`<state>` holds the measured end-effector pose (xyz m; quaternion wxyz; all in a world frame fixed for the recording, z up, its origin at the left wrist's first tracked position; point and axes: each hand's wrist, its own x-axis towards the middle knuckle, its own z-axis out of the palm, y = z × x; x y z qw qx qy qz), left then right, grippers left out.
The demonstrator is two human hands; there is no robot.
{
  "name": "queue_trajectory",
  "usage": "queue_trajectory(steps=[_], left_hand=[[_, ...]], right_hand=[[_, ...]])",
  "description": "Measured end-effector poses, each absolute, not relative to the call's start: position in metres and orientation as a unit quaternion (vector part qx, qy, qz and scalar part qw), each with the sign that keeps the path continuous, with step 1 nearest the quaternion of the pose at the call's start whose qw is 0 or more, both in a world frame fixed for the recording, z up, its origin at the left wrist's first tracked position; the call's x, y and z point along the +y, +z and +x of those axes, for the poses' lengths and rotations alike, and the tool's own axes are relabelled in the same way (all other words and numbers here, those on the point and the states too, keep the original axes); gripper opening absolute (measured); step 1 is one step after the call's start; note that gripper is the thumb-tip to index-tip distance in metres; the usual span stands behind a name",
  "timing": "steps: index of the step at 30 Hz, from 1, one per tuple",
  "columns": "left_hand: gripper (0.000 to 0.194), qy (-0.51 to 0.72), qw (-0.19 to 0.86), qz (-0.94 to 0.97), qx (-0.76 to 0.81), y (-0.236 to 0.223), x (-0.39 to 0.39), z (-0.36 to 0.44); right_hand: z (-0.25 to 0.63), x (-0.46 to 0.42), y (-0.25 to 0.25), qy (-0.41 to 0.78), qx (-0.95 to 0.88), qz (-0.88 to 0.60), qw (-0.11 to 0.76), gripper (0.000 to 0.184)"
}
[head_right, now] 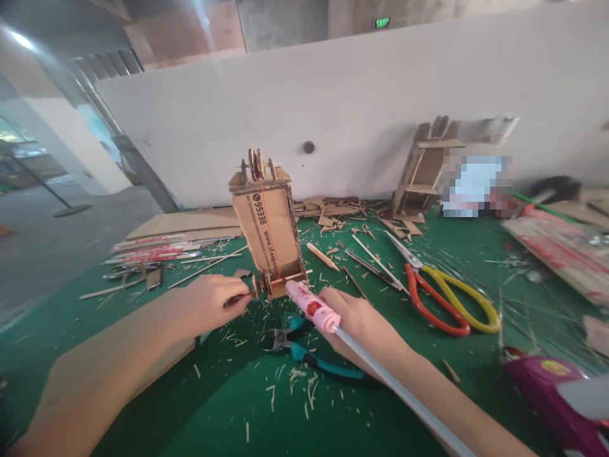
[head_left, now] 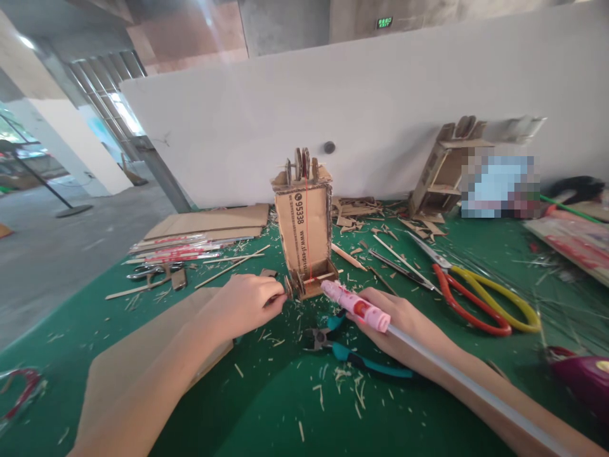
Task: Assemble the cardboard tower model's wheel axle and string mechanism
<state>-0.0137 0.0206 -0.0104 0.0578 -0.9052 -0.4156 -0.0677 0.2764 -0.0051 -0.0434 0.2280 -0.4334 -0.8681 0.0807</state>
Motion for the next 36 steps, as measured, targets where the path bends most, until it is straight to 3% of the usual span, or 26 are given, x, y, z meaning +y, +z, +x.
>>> queue_trajectory(steps=[10, 22, 36], left_hand=[[0.021, -0.07, 0.044, -0.905, -0.417, -0.0117, 0.0209, -0.0138], [0.018, -0.049, 0.06, -0.886, -0.456, -0.0143, 0.0203, -0.0106], [0.021, -0.047, 0.077, -0.888, -0.45, -0.0158, 0.0206, -0.0107]], right_hand=[[0.2765, -0.0065, -0.0384, 0.118, -0.857, -0.45, 0.222, 0.021], [0.276, -0.0059, -0.0408, 0.078, -0.87, -0.424, 0.238, 0.021], [0.2769, -0.0068, -0.0378, 0.134, -0.849, -0.455, 0.233, 0.021]])
